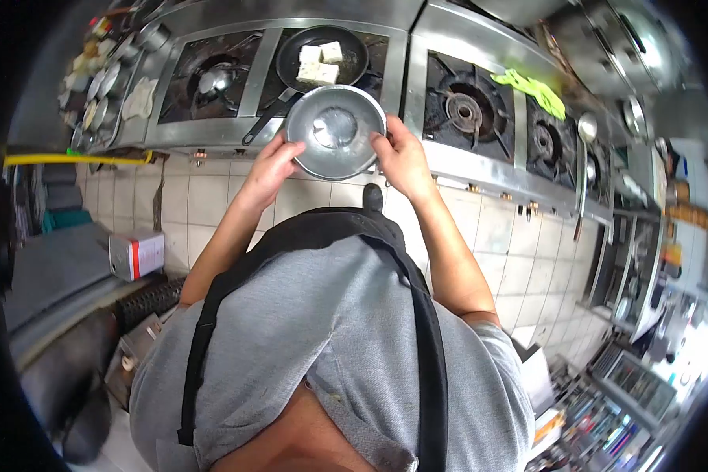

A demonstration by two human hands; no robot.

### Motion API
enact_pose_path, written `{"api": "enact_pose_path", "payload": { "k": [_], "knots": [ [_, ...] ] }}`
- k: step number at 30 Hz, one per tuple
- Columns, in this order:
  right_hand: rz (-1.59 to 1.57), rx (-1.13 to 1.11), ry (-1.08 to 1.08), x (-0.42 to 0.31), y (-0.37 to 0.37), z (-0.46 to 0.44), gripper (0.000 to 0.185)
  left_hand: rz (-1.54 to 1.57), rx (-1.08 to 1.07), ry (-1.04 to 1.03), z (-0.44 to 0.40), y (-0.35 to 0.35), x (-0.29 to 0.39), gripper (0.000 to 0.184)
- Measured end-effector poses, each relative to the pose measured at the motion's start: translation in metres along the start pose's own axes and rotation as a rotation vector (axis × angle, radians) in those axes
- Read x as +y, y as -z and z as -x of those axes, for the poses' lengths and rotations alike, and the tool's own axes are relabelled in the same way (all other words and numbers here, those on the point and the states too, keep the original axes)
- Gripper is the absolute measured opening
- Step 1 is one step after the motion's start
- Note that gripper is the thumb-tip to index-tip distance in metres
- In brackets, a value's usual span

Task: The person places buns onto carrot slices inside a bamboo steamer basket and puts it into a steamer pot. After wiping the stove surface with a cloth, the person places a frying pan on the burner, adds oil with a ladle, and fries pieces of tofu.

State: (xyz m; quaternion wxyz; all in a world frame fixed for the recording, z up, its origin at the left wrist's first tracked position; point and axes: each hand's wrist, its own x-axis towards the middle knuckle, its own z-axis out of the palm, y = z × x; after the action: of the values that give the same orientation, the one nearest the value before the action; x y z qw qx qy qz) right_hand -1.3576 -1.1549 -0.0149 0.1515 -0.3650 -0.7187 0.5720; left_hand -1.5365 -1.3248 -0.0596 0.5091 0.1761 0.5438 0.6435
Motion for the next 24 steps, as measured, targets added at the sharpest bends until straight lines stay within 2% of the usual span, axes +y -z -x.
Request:
{"api": "enact_pose_path", "payload": {
  "k": [6,9,10,11,13,14,15,17,19,21,23,24],
  "knots": [
    [-0.230,0.091,-0.095,-0.004,-0.031,0.037,0.027,0.007,-0.131,0.004,0.014,0.018,0.018,0.048],
    [-0.182,0.157,-0.179,-0.002,-0.035,0.061,0.030,-0.092,-0.146,0.029,0.019,0.018,0.014,0.049],
    [-0.202,0.120,-0.222,-0.003,-0.032,0.070,0.030,-0.152,-0.210,0.042,0.013,0.026,0.003,0.047],
    [-0.219,0.121,-0.249,0.016,-0.031,0.075,0.035,-0.148,-0.245,0.065,0.019,0.015,0.008,0.045],
    [-0.310,0.167,-0.273,0.036,-0.022,0.091,0.031,-0.138,-0.334,0.104,0.014,0.012,-0.011,0.048],
    [-0.369,0.207,-0.283,0.048,-0.015,0.099,0.031,-0.225,-0.414,0.113,0.007,0.019,-0.023,0.051],
    [-0.338,0.259,-0.329,0.055,-0.004,0.109,0.031,-0.243,-0.372,0.155,0.006,0.015,-0.036,0.051],
    [-0.401,0.393,-0.368,0.069,0.019,0.136,0.032,-0.281,-0.490,0.201,0.014,-0.004,-0.033,0.046],
    [-0.366,0.558,-0.425,0.097,0.041,0.161,0.028,-0.416,-0.492,0.306,0.012,-0.013,-0.046,0.040],
    [-0.384,0.675,-0.494,0.127,0.060,0.186,0.026,-0.530,-0.525,0.285,0.000,-0.008,-0.078,0.041],
    [-0.335,0.746,-0.570,0.172,0.078,0.210,0.032,-0.586,-0.551,0.265,-0.012,-0.003,-0.107,0.042],
    [-0.278,0.788,-0.626,0.194,0.084,0.222,0.028,-0.710,-0.596,0.219,-0.019,0.001,-0.123,0.042]
  ]
}}
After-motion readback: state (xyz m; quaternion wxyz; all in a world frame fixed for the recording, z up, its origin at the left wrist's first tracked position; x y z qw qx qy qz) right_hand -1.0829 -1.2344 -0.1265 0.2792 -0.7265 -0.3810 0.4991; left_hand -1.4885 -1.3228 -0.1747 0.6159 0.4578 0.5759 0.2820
